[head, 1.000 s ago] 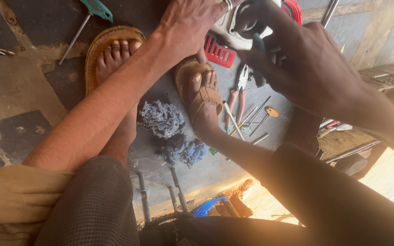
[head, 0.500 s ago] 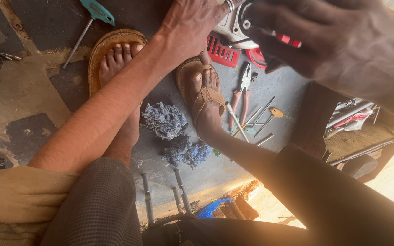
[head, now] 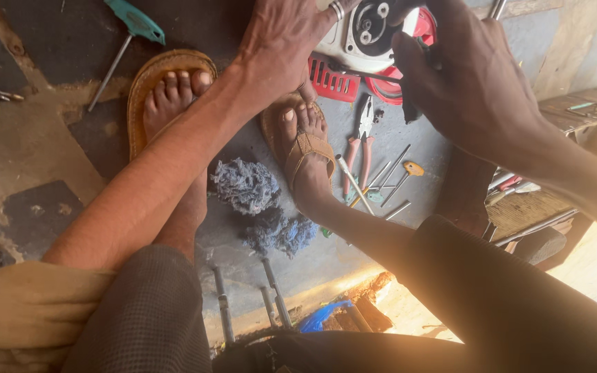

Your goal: The person uses a screwdriver to tighten screws on a white engine casing. They then wipe the casing with a blue cloth and pull a long strand of blue fibrous material from the cloth.

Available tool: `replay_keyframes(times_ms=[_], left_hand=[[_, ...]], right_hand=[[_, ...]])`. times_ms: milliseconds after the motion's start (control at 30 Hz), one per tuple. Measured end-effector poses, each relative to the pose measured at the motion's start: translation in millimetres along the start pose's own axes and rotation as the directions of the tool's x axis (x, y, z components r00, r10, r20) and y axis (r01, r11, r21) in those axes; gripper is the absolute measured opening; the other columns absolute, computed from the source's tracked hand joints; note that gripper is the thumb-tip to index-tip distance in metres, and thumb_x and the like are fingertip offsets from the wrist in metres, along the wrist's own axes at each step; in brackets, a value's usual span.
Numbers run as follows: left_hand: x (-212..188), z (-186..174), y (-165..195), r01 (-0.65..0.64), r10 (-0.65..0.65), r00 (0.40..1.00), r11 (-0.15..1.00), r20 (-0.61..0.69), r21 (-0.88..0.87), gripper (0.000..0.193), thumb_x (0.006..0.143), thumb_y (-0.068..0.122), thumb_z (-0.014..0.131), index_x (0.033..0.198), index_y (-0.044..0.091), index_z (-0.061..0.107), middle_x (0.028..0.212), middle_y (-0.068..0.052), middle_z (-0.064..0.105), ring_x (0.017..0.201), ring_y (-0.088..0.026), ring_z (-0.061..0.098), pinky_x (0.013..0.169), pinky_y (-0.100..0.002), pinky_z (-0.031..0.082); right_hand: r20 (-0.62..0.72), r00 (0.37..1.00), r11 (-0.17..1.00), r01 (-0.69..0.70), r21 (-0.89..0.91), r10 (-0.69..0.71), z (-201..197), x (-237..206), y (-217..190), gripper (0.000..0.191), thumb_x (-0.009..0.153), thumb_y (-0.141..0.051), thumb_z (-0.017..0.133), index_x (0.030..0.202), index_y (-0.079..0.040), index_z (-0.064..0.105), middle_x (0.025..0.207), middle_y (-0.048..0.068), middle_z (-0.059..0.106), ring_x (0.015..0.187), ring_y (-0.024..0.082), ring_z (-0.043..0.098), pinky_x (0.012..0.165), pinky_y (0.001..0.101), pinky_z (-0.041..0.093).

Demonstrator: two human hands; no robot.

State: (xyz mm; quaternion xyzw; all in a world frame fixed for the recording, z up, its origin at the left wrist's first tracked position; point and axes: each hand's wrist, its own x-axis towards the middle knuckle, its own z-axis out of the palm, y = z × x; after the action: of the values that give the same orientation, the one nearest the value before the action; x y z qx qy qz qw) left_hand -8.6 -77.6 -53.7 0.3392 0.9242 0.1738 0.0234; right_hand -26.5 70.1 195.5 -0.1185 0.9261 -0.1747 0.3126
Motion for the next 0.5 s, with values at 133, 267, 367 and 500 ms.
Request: replay_keyframes(times_ms=[133, 267, 367, 500], left_hand=[[2.4, -1.1, 0.5, 0.007, -0.007, 1.000, 1.000, -0.007, -0.002, 0.170, 0.026, 0.074, 0.087, 0.167, 0.021, 0.009, 0.133, -0.020, 0.055, 0.123, -0.033, 0.050, 0.104, -0.050, 0.037], [4.1, -1.4, 0.0, 0.008, -0.008, 1.000, 1.000, -0.013, 0.008, 0.170, 0.026, 0.074, 0.087, 0.167, 0.021, 0.009, 0.133, -0.020, 0.055, 0.123, -0.033, 0.050, 0.104, -0.050, 0.037], [3.4, -0.8, -0.2, 0.012, -0.012, 1.000, 1.000, -0.002, 0.005, 0.169, 0.026, 0.073, 0.087, 0.167, 0.021, 0.009, 0.133, -0.021, 0.055, 0.123, -0.033, 0.050, 0.104, -0.050, 0.037], [1.6, 0.9, -1.0, 0.015, -0.015, 1.000, 1.000, 0.010, 0.005, 0.169, 0.026, 0.073, 0.087, 0.167, 0.021, 0.010, 0.133, -0.021, 0.055, 0.123, -0.034, 0.050, 0.104, -0.050, 0.037]], right_hand=[[0.159, 0.986, 0.998, 0.058, 0.013, -0.059, -7.4, -4.1, 10.8, 0.035, 0.101, -0.016, 0.063, 0.132, -0.006, 0.050, 0.083, 0.009, 0.073, 0.063, 0.025, 0.072, 0.059, 0.0392, 0.056], [0.168, 0.892, 0.898, 0.435, -0.063, -0.420, -25.0, -11.4, 11.6, 0.050, 0.080, -0.020, 0.080, 0.124, -0.006, 0.063, 0.110, 0.016, 0.068, 0.085, 0.030, 0.072, 0.075, 0.0425, 0.059], [0.119, 0.862, 0.853, 0.506, -0.130, -0.493, -28.1, -13.3, 16.7, 0.048, 0.075, -0.017, 0.079, 0.120, -0.006, 0.065, 0.134, 0.023, 0.055, 0.108, 0.035, 0.066, 0.086, 0.0451, 0.057], [0.304, 0.779, 0.613, 0.622, -0.487, -0.548, -29.7, -12.7, 25.8, 0.046, 0.083, -0.024, 0.080, 0.126, -0.013, 0.071, 0.122, 0.009, 0.066, 0.096, 0.025, 0.069, 0.082, 0.0381, 0.058]])
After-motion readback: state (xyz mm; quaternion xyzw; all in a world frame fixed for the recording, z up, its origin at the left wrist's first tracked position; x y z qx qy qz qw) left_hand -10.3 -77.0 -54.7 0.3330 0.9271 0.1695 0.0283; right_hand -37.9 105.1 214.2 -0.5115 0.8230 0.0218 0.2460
